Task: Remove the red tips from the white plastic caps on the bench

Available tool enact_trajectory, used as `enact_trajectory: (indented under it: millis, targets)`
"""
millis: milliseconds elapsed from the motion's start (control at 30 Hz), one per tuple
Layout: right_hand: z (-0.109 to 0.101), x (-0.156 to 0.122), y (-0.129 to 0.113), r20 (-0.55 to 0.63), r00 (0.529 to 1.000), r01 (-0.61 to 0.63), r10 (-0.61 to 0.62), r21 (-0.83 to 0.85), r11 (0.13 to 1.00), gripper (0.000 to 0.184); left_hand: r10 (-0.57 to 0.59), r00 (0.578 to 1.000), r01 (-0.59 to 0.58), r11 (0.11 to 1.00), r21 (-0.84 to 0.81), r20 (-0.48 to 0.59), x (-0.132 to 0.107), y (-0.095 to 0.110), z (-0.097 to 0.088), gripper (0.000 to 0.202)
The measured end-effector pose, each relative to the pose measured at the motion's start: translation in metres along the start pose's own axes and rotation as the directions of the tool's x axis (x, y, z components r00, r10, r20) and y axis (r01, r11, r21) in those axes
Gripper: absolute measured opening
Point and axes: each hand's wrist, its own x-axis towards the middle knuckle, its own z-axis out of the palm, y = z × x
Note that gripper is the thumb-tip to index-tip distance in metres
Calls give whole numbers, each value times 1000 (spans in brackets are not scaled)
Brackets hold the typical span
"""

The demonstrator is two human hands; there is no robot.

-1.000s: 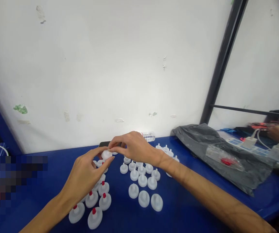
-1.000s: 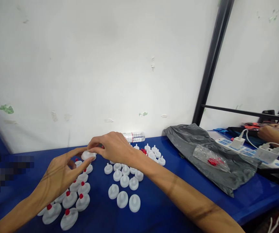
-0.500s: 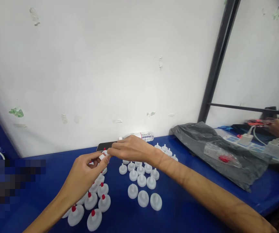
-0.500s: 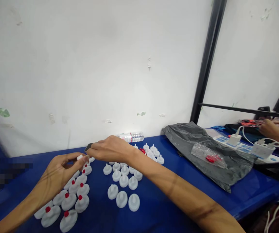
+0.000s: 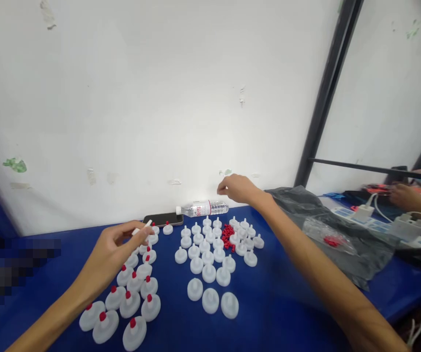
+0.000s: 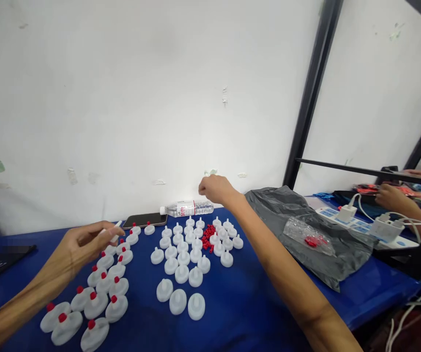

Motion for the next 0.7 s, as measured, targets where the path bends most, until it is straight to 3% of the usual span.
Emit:
enact_trajectory:
  millis: [133,267,500,700]
  targets:
    - [22,4,5,255,967,-19,5,55,998,17,-5,1000,3,996,92,21,-6,-3,12,45]
    - [43,10,-6,357,934,-38,23,35,999,12,-18,995,6,993,119,102,-4,-17,12,52]
    - [57,15,-6,369,929,-17,11,15,1000,25,-72,991,51,981,188,110,-2,-20,12,59]
    - [23,1,-20,159,983,75,-97,140,987,30,-66,990,38,975,220,125,-3,-20,14,65]
